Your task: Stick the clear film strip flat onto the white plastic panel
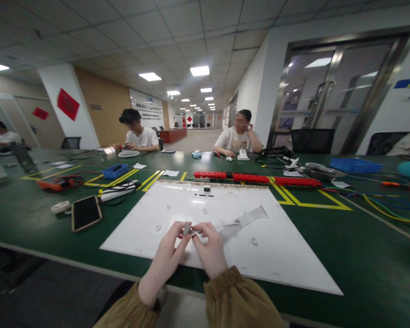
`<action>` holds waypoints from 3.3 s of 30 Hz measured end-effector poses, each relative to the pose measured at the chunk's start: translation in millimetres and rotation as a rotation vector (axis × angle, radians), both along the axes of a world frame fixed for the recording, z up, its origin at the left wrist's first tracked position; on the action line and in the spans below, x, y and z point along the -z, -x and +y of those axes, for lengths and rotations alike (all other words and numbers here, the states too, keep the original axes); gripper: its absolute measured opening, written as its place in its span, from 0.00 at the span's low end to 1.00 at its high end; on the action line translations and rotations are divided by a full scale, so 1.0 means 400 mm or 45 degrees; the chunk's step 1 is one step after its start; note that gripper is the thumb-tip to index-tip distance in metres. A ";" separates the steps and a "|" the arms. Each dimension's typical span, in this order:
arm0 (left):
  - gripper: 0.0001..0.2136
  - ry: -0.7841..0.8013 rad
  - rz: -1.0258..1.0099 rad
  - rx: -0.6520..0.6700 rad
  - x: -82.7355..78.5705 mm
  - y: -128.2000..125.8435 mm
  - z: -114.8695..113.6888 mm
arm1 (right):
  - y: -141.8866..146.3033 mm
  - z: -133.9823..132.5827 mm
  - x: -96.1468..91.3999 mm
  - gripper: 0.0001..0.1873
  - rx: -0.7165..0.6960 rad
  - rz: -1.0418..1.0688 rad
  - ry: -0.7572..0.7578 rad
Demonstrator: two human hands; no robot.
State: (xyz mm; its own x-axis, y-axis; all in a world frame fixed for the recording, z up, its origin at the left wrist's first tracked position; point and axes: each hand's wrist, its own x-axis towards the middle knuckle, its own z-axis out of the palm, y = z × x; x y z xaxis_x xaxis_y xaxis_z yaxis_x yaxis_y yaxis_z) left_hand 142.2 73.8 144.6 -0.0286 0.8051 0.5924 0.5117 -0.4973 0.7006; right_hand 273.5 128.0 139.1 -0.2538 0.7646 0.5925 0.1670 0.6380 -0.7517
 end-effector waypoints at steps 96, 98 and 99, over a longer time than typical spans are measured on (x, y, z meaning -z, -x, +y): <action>0.17 -0.122 0.192 0.105 -0.002 0.010 -0.021 | -0.017 -0.030 0.001 0.12 -0.180 -0.057 0.087; 0.17 -0.097 0.199 0.107 -0.004 0.009 -0.023 | -0.020 -0.030 0.004 0.11 -0.194 -0.046 0.116; 0.17 -0.085 0.197 0.108 -0.005 0.008 -0.023 | -0.021 -0.031 0.003 0.10 -0.198 -0.048 0.124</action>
